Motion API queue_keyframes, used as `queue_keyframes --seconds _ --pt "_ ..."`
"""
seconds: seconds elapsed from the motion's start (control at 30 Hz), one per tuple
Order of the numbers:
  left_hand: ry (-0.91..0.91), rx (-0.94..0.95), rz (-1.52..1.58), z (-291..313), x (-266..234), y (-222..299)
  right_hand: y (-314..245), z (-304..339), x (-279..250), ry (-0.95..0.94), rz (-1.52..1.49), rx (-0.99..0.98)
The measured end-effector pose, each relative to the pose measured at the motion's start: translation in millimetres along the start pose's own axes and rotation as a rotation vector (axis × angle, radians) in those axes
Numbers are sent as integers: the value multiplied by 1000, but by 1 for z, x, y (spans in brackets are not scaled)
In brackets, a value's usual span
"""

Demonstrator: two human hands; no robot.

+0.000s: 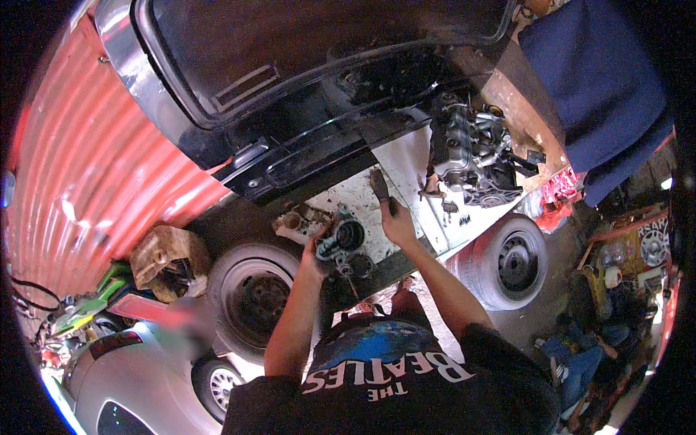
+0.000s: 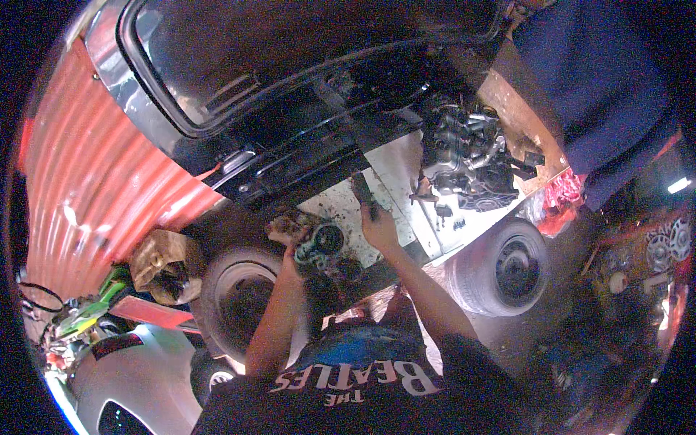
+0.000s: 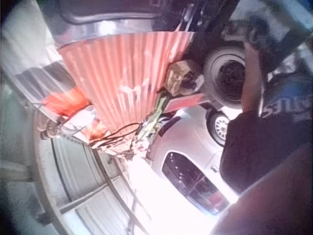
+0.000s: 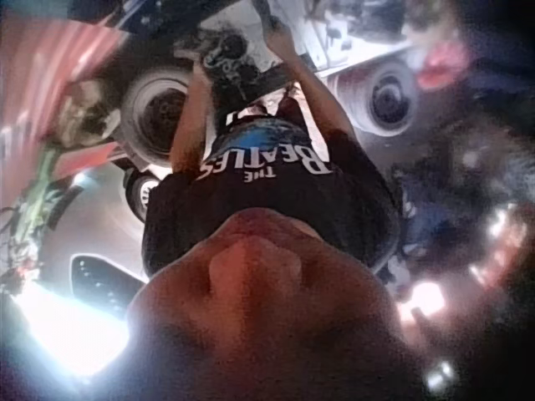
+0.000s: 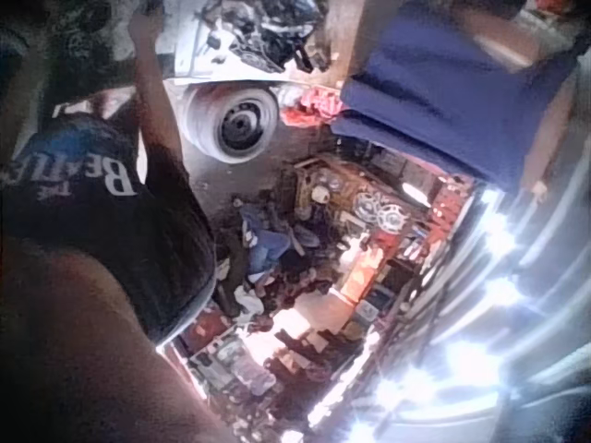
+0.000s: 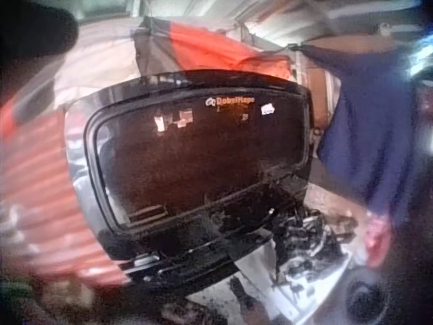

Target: The person uses a wire brush to scrub a metal engine part held in the left hand, repeatedly rotating the part to clean different surfaces. The person continues scrubbing the same part throughout the clip.

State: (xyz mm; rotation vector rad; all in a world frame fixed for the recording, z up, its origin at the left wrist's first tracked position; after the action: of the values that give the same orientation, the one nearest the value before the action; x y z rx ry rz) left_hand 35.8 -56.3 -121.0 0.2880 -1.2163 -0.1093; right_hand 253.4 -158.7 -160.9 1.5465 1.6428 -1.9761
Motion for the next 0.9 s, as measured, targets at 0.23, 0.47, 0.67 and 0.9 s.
queue_keyframes --seconds 0.23,0.47,0.67,0.9 --pt "-129 154 178 -107 -52 57 66 -30 60 -280 244 32" --pt "-13 262 373 -139 -43 63 92 -20 97 -389 295 37" --pt "42 320 397 -138 -27 70 110 -29 91 -479 426 142" --pt "83 313 421 -132 -2 73 146 -59 87 -495 514 155"
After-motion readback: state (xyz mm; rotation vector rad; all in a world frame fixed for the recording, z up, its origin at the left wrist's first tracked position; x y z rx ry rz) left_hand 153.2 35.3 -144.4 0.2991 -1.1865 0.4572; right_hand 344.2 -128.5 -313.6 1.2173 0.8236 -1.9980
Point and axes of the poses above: each hand's wrist, its own z-axis away from the middle knuckle, its own x-axis out of the palm, y = z × x, the point moved 2 cm from there along -z, towards the middle knuckle, and after that the axes turned 12 degrees about -x, right-handed, at the moved point
